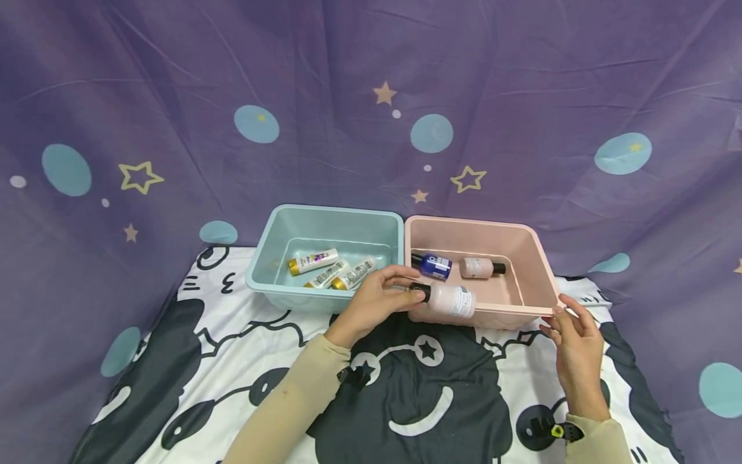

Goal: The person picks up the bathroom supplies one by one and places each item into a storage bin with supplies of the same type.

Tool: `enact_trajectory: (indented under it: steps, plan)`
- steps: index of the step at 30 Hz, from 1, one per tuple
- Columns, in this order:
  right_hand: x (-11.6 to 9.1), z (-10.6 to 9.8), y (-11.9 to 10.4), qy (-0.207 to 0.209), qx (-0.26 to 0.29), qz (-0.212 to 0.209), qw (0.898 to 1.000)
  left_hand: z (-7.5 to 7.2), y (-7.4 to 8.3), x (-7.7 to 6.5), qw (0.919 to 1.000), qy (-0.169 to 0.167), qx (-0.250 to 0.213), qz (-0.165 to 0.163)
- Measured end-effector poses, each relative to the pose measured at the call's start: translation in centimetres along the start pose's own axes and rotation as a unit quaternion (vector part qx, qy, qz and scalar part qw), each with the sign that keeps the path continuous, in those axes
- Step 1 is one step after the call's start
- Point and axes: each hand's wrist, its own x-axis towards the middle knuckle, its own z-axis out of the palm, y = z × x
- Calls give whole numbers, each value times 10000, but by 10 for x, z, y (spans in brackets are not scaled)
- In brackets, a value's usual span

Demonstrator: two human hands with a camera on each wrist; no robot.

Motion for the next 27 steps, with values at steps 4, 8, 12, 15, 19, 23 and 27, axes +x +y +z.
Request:
enact_trajectory:
  steps: [4,8,12,15,19,23,27]
  plan:
    - [1,-1,1,24,-17,-4,10000,5,12,20,9994,-170,-283,143]
    - [2,-1,1,29,-2,13,10000,10,25,39,9990,-280,-326,121]
    - [2,-2,0,24,-43,37,10000,17,35,62,9998,-165,68,97]
    - [2,-2,1,33,-27,44,10000,23,39,80,9995,-123,277,104]
    - [2,-1,2,31,53,27,10000,30,41,103,9987,-133,472,110]
    - [3,0,2,-12,27,-19,10000,37,41,125,9986,-148,485,144]
    - [3,0,2,-51,48,-73,9999,43,37,146,9988,-102,484,40]
